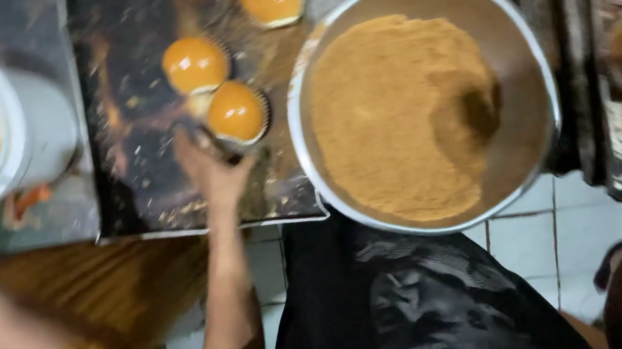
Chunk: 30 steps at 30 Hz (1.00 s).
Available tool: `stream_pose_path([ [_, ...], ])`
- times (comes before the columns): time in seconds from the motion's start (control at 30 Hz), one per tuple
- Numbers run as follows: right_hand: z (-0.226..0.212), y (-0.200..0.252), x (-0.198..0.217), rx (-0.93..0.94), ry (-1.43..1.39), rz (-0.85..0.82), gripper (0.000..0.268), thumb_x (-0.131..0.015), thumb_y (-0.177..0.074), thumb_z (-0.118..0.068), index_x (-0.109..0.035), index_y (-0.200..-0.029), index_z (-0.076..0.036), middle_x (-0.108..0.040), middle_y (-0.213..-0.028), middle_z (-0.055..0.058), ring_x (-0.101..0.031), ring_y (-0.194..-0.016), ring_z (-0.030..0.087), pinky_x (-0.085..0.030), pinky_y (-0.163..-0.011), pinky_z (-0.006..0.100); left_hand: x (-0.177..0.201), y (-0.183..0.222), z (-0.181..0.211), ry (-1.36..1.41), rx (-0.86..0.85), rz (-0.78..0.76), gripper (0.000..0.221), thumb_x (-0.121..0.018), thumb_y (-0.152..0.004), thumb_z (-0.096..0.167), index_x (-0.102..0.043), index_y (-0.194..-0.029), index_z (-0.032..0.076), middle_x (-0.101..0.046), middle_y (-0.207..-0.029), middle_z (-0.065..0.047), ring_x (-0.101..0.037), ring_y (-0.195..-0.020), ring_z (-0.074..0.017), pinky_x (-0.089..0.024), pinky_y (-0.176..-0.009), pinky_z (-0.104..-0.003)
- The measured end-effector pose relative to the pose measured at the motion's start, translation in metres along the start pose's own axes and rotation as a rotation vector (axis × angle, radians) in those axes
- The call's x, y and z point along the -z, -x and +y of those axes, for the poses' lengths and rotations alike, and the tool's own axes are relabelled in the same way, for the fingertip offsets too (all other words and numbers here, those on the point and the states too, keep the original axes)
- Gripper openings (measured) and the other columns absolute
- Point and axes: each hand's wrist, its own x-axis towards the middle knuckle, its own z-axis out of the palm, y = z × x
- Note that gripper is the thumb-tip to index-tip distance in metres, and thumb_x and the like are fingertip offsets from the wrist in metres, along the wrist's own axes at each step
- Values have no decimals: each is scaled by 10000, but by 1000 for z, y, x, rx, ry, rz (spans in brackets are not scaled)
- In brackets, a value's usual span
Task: Applying a crumb-like topping to buns by dipping them into a bowl and placing them on a tray.
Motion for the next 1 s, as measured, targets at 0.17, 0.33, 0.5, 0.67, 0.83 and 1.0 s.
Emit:
stream_pose_path([
  [0.17, -100, -67, -201, -309, 180, -442, 595, -654, -911, -13, -501, -1486, 6, -447, -1490, 319, -389, -1337, 628, -409, -1057, 693, -19, 10, 21, -285, 238, -107, 1472, -1055, -574, 238, -54, -1649, 139, -190, -1642, -300, -183, -1544, -456, -90, -1185, -717],
  [0.33, -10, -82, -272, -249, 643, -347, 810, -742, -892, -482, -387, -1562, -197, -355, -1551, 188, -396, -1444, 441, -425, -1137, 550, -43, 8, -10, -208, -9, 24, 1275, -1019, -513, 222, -310, -1565, 92, -457, -1461, -253, -424, -1387, -446, -171, -1163, -622],
  [0.5, -74, -73, -282, -320, 577, -720, 841, -794, -800, -526, -440, -1530, -303, -315, -1652, 132, -361, -1480, 424, -399, -1162, 554, -52, 10, -58, 299, 69, 84, 1106, -960, -645, 70, -296, -1530, 73, -380, -1511, -340, -352, -1454, -478, -189, -1229, -536],
  [0.67, -5, -53, -225, -435, 571, -454, 400, -659, -920, -291, -730, -1172, 12, -700, -1126, 327, -661, -1106, 502, -550, -875, 556, -17, -8, -42, 700, -45, -146, 1036, -972, -681, -60, -261, -1395, 183, -371, -1465, -93, -517, -1315, -262, -472, -1101, -426],
  [0.83, -90, -60, -256, -416, 629, -499, 585, -620, -961, -464, -582, -1387, -64, -538, -1396, 281, -485, -1327, 503, -473, -1035, 595, -6, -20, 53, 1039, 68, -332, 939, -902, -736, 120, -304, -1455, 201, -519, -1431, -124, -554, -1306, -251, -486, -1106, -399],
  [1.0, -112, -34, -270, -342, 628, -765, 765, -659, -897, -649, -504, -1500, -205, -389, -1550, 216, -334, -1455, 493, -453, -1083, 635, -46, -8, 87, 1528, 317, -396, 711, -752, -832, 386, -456, -1469, 273, -533, -1518, -39, -562, -1368, -305, -435, -1208, -509],
])
